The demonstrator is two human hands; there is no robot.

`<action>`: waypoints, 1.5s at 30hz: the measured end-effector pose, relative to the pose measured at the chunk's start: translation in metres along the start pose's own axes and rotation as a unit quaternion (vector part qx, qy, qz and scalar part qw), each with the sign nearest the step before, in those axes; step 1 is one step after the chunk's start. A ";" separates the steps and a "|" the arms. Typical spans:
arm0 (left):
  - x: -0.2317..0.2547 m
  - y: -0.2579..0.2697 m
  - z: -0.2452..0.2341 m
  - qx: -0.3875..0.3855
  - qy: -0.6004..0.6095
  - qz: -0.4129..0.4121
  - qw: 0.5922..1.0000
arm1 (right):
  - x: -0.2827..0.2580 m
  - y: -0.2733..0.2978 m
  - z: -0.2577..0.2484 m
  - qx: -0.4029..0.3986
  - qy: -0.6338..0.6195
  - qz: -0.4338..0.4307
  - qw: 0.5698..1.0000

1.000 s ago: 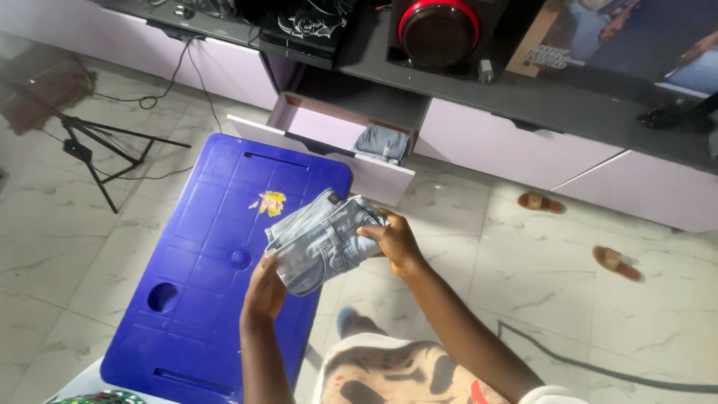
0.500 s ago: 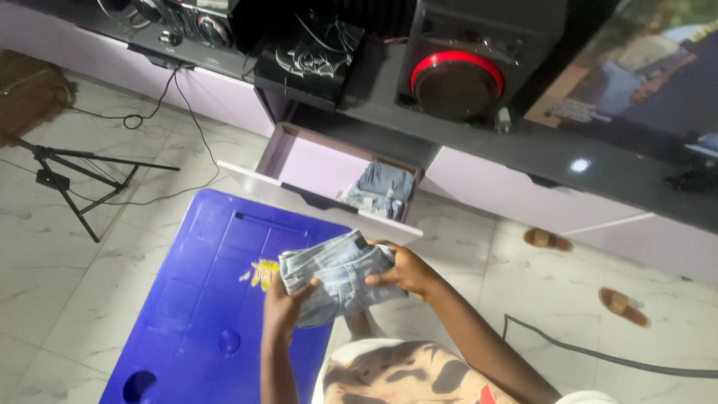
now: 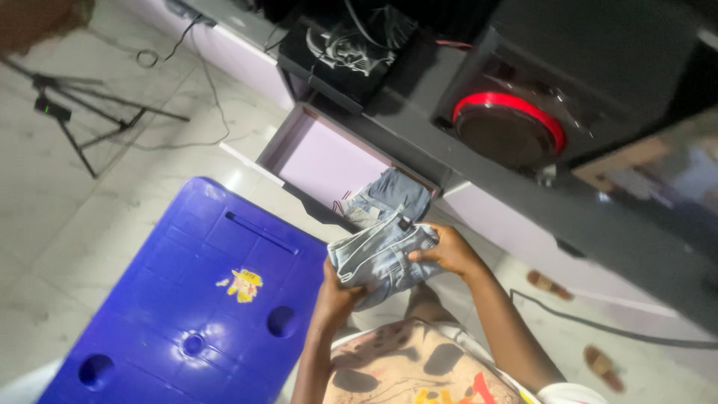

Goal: The person picks up denim shorts and a white shirt from a laundry basket, folds them on a small table, and places them into a dresser drawer.

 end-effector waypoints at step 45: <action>-0.268 -0.333 0.260 0.452 0.370 -0.335 0.739 | 0.116 -0.393 0.058 -0.381 0.704 -0.091 0.592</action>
Point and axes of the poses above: each hand's wrist, its own y-axis away from the middle knuckle, its own z-axis out of the palm, x = y × z, the point moved 2 cm from there along -y, towards the middle knuckle, and after that the axes turned 6 degrees about -x, right-handed, at the moved point
